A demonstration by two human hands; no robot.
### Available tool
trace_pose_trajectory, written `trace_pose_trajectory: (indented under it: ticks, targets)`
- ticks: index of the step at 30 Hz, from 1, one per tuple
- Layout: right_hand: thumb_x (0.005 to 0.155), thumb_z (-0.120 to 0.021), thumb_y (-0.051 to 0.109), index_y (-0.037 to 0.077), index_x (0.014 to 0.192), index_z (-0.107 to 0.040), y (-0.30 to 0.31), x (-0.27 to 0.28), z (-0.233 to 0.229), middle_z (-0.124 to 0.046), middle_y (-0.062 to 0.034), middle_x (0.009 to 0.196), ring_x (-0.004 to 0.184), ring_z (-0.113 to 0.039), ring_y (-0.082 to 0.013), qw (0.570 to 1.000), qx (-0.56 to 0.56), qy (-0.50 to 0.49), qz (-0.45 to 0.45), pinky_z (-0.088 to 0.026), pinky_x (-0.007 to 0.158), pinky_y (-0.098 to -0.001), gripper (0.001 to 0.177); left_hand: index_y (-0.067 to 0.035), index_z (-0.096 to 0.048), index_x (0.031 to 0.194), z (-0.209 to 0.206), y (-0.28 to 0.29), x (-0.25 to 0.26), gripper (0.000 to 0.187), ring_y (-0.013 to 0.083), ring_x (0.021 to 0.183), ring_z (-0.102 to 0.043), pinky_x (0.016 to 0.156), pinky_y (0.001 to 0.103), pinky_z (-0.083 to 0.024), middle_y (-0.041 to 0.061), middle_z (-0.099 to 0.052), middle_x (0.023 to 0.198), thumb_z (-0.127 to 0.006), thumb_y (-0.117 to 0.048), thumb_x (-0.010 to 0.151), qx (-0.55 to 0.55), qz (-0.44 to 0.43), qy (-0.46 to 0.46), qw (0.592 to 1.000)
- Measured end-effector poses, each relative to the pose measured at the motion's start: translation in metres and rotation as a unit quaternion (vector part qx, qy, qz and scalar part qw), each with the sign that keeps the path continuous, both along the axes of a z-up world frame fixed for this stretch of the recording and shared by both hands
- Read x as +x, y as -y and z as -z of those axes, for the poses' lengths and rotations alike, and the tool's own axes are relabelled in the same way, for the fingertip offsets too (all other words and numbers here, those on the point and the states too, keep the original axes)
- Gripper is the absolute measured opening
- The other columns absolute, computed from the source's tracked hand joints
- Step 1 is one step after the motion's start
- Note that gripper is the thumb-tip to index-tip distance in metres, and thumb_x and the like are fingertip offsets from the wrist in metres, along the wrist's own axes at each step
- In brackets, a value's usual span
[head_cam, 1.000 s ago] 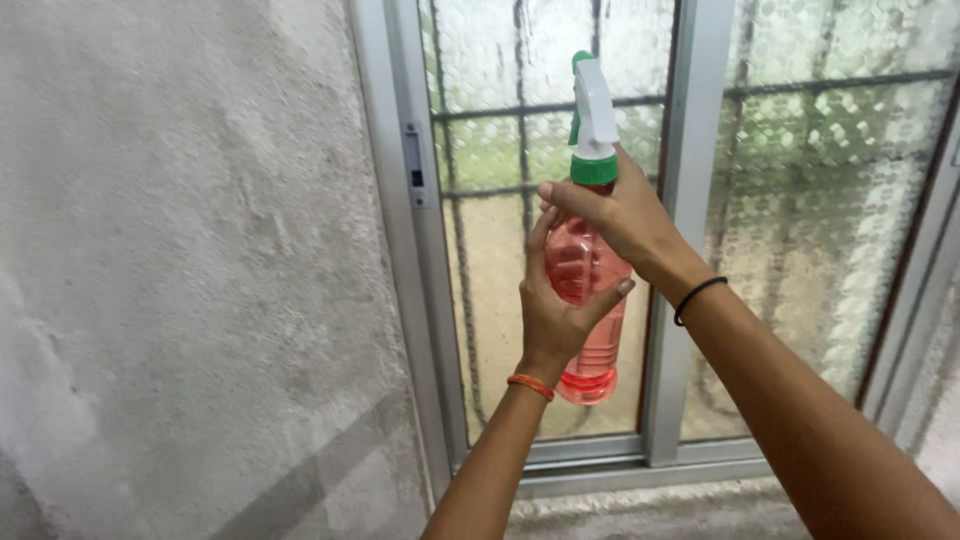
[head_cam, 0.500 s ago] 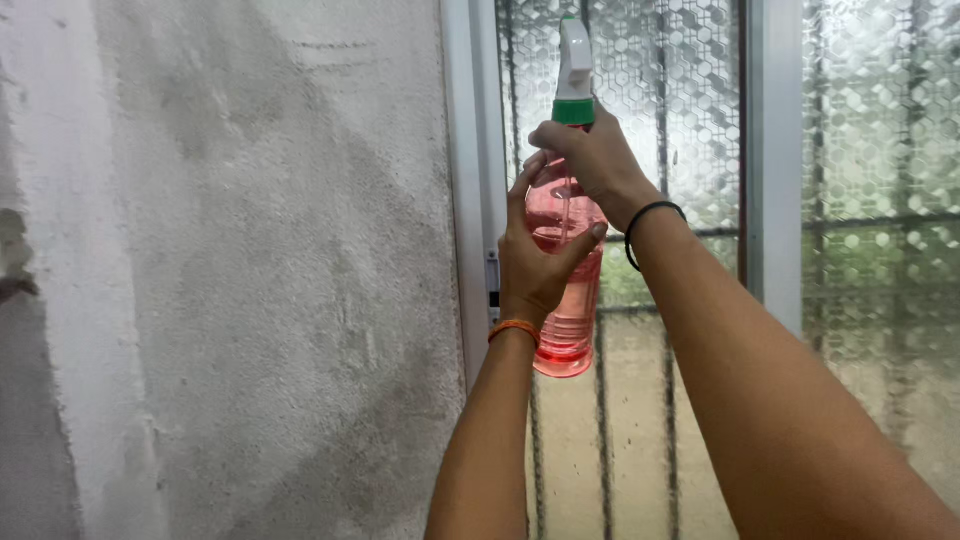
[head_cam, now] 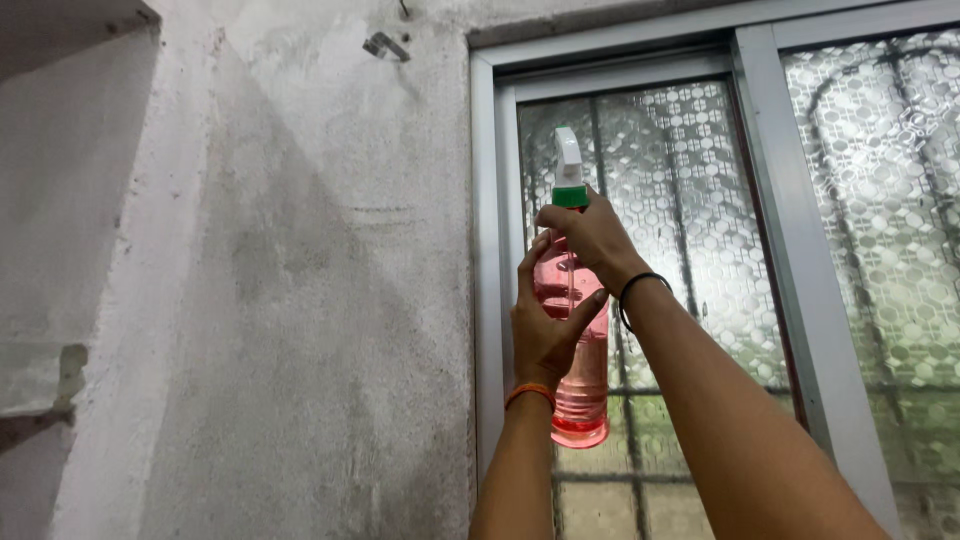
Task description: The person wipes a textured glass window with a blue cloth, then sprays the window with a pink liquid from a spray bottle and continues wiping. The person handles the cloth and spray bottle throughout the task.
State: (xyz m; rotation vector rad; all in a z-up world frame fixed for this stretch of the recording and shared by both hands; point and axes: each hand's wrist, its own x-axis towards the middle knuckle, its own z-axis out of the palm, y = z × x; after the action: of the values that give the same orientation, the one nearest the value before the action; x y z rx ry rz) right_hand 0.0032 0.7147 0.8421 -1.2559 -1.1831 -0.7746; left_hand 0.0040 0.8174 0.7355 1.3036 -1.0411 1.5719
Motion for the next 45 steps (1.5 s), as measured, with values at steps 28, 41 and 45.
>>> trace_pose_trajectory:
  ticks: [28,41,45]
  targets:
    - [0.079,-0.064,0.023,0.012,0.103,-0.054,0.108,0.016,-0.042,-0.064,-0.0065,0.084,0.075,-0.071,-0.0202,0.998,0.027,-0.021,0.049,-0.056,0.066,-0.0391,0.028,-0.019,-0.045,0.151,-0.058,0.092,0.042,0.097,0.0187,0.103,-0.070,0.072,0.037,-0.068,0.012,-0.067,0.127,-0.083,-0.044,0.066,0.045,0.074,-0.064,0.994]
    - [0.082,-0.067,0.027,0.010,0.106,-0.058,0.164,0.028,-0.009,-0.062,-0.0052,0.091,0.084,-0.066,-0.0194,0.985,0.033,-0.125,0.111,-0.059,0.073,-0.0405,0.031,-0.016,-0.049,0.150,-0.020,0.147,0.050,0.093,0.0241,0.107,-0.072,0.083,0.037,-0.066,0.014,-0.070,0.127,-0.084,-0.045,0.069,0.057,0.096,-0.096,0.989]
    - [0.082,-0.067,0.027,0.010,0.105,-0.060,0.129,0.022,-0.001,-0.067,-0.0086,0.091,0.079,-0.068,-0.0193,0.988,0.007,-0.127,0.093,-0.055,0.069,-0.0386,0.030,-0.015,-0.050,0.151,-0.004,0.119,0.035,0.089,0.0225,0.112,-0.070,0.087,0.034,-0.063,0.008,-0.065,0.141,-0.085,-0.044,0.074,0.039,0.084,-0.040,0.995]
